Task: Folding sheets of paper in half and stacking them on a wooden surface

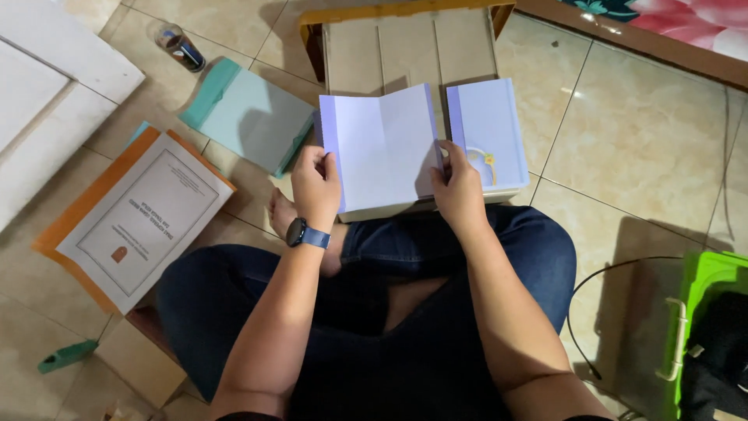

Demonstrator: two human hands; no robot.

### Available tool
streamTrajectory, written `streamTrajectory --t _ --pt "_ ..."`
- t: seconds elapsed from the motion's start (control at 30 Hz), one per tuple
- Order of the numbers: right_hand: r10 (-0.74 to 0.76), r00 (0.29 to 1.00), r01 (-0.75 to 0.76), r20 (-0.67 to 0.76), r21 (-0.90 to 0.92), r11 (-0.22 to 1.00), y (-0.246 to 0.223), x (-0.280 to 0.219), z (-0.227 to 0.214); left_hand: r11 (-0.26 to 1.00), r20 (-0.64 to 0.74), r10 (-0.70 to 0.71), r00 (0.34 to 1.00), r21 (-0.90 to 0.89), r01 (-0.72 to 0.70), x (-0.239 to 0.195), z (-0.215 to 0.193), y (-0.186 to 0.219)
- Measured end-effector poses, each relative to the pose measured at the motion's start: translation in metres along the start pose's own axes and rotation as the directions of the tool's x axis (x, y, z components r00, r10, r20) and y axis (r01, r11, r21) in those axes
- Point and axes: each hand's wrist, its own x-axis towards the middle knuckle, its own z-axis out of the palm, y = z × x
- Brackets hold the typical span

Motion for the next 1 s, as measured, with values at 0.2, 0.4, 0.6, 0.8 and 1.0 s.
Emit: streamTrajectory --t 0.2,0.4,0.6,0.8,1.0 --pt "-0.003 0.999 0.005 0.037 -0.054 0.999 -0.004 -0.001 -0.003 0.993 -0.027 0.079 0.997 0.085 -0.076 -0.005 -0.003 0.003" --pt "-0.002 0.998 0.005 0.055 -0.07 0.998 -0.014 -0.003 -0.008 0.989 -0.004 0.089 0.996 0.122 -0.088 -0.007 -0.005 0.01" --pt "-0.006 0.998 0.011 0.064 -0.074 0.997 -0.014 -0.002 -0.008 0.983 0.029 0.078 0.996 0.164 -0.082 -0.008 -0.005 0.009" --pt "-0.024 0.998 0.028 0.05 -0.098 0.995 -0.006 0.0 -0.004 0.829 0.064 0.226 0.972 0.511 -0.227 -0.007 -0.002 0.01" --pt "-0.328 0.945 0.268 -0.019 -0.53 0.804 -0.023 -0.013 0.0 0.785 -0.005 0.367 0.93 0.539 -0.307 -0.006 0.009 0.006"
